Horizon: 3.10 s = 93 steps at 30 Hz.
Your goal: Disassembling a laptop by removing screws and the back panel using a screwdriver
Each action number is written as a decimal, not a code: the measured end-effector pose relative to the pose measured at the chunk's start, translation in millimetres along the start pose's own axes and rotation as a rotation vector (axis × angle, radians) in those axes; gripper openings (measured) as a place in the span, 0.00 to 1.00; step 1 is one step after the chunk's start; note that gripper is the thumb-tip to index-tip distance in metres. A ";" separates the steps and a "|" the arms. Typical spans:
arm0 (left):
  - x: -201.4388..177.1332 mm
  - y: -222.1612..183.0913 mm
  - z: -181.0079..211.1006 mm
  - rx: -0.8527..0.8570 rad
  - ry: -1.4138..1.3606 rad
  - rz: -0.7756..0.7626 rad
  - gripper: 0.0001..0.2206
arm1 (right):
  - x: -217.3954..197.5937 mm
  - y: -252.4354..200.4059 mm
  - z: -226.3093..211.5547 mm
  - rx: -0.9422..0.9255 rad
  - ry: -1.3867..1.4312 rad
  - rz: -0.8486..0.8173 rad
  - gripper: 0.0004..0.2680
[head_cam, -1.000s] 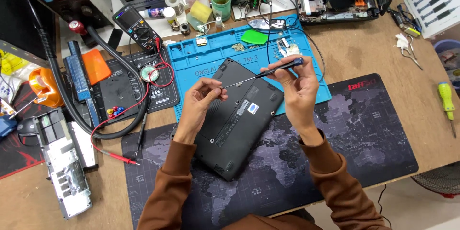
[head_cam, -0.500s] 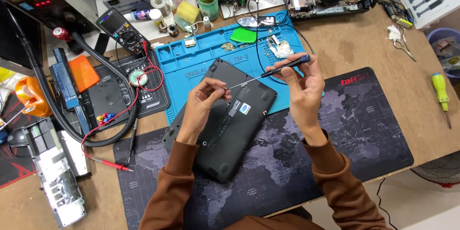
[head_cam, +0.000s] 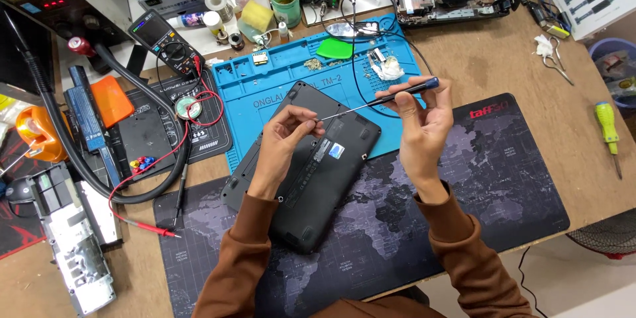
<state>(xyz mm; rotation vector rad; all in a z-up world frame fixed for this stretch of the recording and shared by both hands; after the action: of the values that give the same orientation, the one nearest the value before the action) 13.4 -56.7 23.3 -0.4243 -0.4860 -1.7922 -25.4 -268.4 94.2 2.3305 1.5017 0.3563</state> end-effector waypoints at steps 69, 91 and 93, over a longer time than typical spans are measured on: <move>-35.1 -25.2 -35.0 0.352 1.631 -0.261 0.23 | 60.7 -24.5 10.1 -0.349 -0.182 -0.359 0.08; -41.2 -25.1 -24.3 0.188 1.532 -0.382 0.25 | 60.9 -22.4 27.4 -0.275 -0.236 -0.512 0.20; -43.5 -20.6 -22.4 0.186 1.410 -0.400 0.24 | 53.9 -18.8 33.5 -0.414 -0.315 -0.407 0.19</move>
<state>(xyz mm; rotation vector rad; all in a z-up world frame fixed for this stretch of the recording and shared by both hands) 4.1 -28.3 -20.6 1.1080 0.3000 -1.9184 -5.9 -217.1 57.2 1.6310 1.5236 0.1616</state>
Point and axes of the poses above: each hand's wrist, its own y-axis towards the middle knuckle, its own x-axis out of the palm, z = x × y, the point moved 1 cm from there along y, towards the middle knuckle, and after that the axes turned 9 degrees about -y, right-handed, at the moved point
